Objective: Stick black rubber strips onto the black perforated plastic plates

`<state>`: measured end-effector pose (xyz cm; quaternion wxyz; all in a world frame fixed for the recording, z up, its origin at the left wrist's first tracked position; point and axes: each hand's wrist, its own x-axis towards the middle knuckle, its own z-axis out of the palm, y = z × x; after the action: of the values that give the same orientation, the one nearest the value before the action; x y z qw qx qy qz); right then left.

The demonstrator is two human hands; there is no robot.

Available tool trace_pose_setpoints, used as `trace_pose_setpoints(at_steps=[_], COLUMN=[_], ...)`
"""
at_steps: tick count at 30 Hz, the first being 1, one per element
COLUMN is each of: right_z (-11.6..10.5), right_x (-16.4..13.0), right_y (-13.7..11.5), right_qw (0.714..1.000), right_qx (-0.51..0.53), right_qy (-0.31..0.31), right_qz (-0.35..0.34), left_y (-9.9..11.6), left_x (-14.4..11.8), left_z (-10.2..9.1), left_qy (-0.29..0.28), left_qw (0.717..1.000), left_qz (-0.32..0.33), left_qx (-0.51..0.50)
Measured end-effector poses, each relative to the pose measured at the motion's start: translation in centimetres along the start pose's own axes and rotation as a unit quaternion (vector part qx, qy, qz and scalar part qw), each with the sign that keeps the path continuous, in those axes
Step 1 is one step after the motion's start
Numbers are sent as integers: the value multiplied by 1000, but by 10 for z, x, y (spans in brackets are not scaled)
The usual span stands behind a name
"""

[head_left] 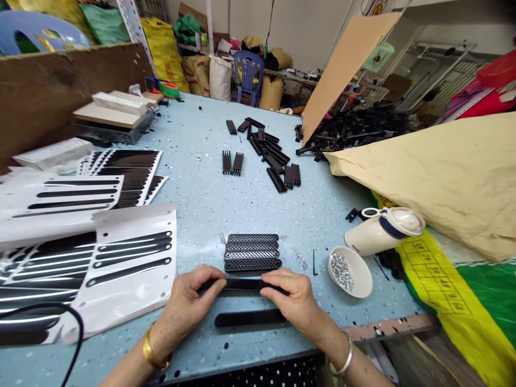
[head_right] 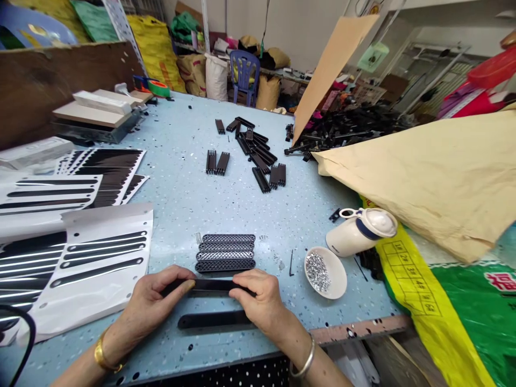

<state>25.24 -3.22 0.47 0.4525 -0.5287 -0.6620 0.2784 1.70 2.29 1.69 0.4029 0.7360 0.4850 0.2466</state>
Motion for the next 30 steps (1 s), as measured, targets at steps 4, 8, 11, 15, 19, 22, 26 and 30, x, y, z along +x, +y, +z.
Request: trace_pose_setpoints(at_steps=[4,8,11,15,19,22,26,30], right_z=[-1,-3,-6,-17,-27,-29,-26,-23], right_x=[-1,-1,-3,-10,-17,-17,-11,-7], right_y=[1,1,2,7,11,8,1,1], right_qw=[1000,1000,1000,997,986,991,994,991], right_qx=[9,9,21,35,76,45,-2,6], right_qy=[-7,-19,-19,41,92,54,14,2], right_qz=[4,-8,-3,57,119,113,105,131], left_y=[1,0,-1,-2,-3,-4,-5,-13], left_x=[1,1,1,2,3,3,1,0], left_z=[-1,-2,-2,-1,-2,-3,-2,1], left_qy=[-7,-6,-1,8,4,-3,-5,-4], left_qw=[1000,1000,1000,1000,1000,999,999,998], left_qz=[-7,-1,4,12,23,23,23,36], left_qx=[4,4,6,13,19,29,38,45])
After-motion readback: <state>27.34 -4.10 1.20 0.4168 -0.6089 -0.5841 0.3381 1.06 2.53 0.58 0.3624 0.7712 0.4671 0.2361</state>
